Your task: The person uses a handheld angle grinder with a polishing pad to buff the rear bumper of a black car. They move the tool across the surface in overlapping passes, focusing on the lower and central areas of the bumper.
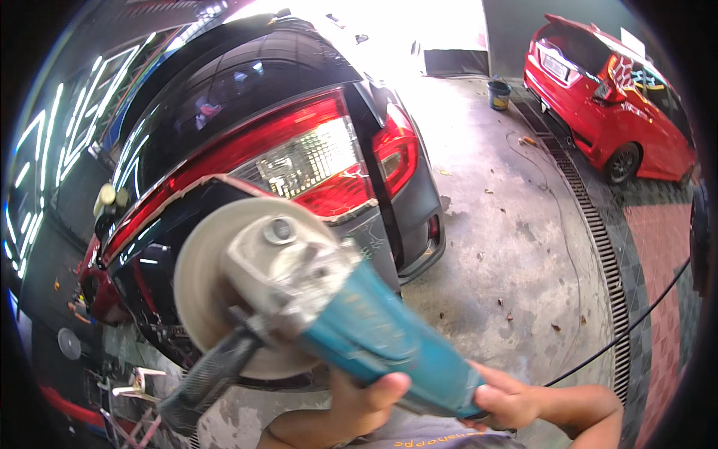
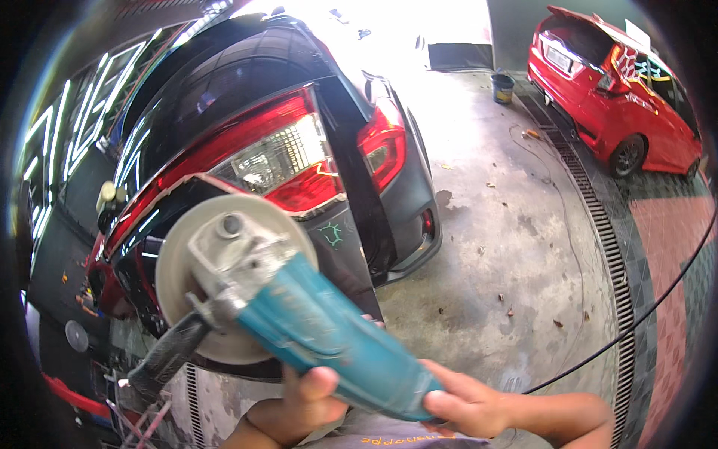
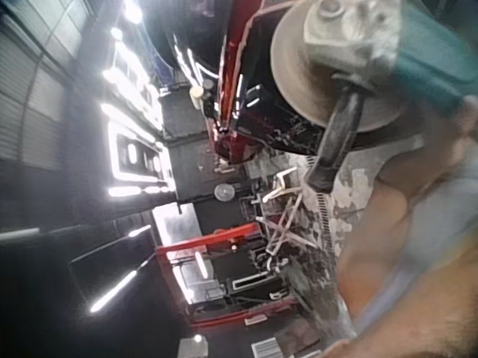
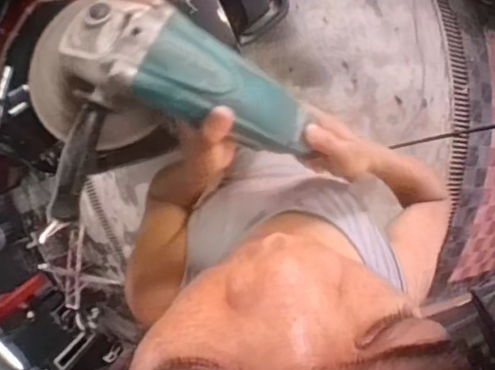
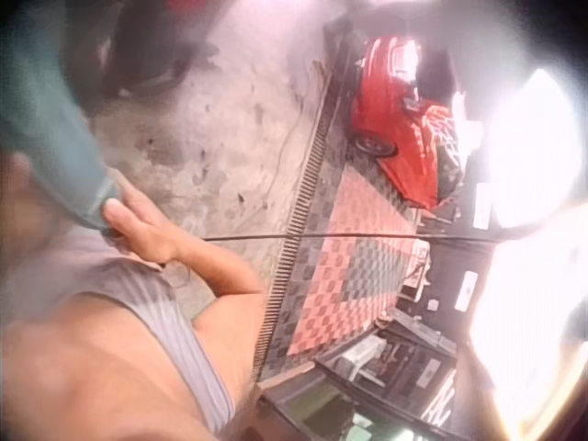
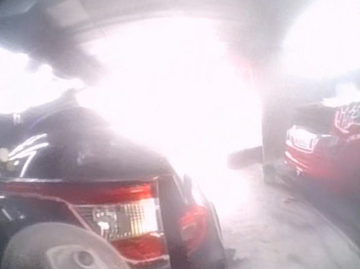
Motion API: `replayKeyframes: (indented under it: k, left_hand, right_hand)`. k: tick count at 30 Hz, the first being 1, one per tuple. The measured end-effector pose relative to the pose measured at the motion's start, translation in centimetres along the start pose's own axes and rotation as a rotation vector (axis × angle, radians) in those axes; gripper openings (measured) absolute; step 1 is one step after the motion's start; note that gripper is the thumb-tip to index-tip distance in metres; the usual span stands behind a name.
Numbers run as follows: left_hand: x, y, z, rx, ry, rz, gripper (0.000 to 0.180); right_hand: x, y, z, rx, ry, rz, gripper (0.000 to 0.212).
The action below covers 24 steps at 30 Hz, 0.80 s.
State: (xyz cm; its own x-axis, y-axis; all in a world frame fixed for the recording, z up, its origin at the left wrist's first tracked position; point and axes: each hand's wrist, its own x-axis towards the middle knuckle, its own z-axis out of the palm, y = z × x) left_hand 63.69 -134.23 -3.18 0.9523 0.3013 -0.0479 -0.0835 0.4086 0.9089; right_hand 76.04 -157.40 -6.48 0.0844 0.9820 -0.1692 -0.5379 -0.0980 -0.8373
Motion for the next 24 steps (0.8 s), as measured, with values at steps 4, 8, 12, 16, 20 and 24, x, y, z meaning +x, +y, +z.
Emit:
replayKeyframes:
  k: [4, 8, 12, 16, 20, 24]
  left_hand:
    - [0.2, 1.1, 0.2, -0.005, -0.048, 0.018, 0.096]
    - [1.0, -2.5, 0.6, 0.134, -0.193, -0.021, 0.088]
    - [3.8, -6.6, 5.1, -0.028, -0.363, -0.079, 0.075]
    - [5.4, -6.7, 8.5, -0.175, -0.327, -0.152, 0.063]
    - [4.0, -5.6, 7.7, -0.020, -0.148, 0.107, 0.060]
    - [2.7, -1.4, 4.8, 0.107, -0.092, 0.215, 0.060]
  right_hand:
    - [0.2, -1.1, 1.1, -0.089, -0.052, -0.049, 0.073]
    - [-4.9, -1.6, 0.6, -0.125, 0.125, -0.001, 0.072]
    - [-11.4, -4.3, 2.4, -0.317, 0.500, 0.106, 0.079]
    - [-13.0, -4.1, 1.9, -0.290, 0.673, 0.024, 0.067]
    - [-11.2, -2.8, 0.4, -0.190, 0.582, 0.076, 0.076]
    - [-6.4, -1.8, 0.0, -0.115, 0.391, 0.077, 0.078]
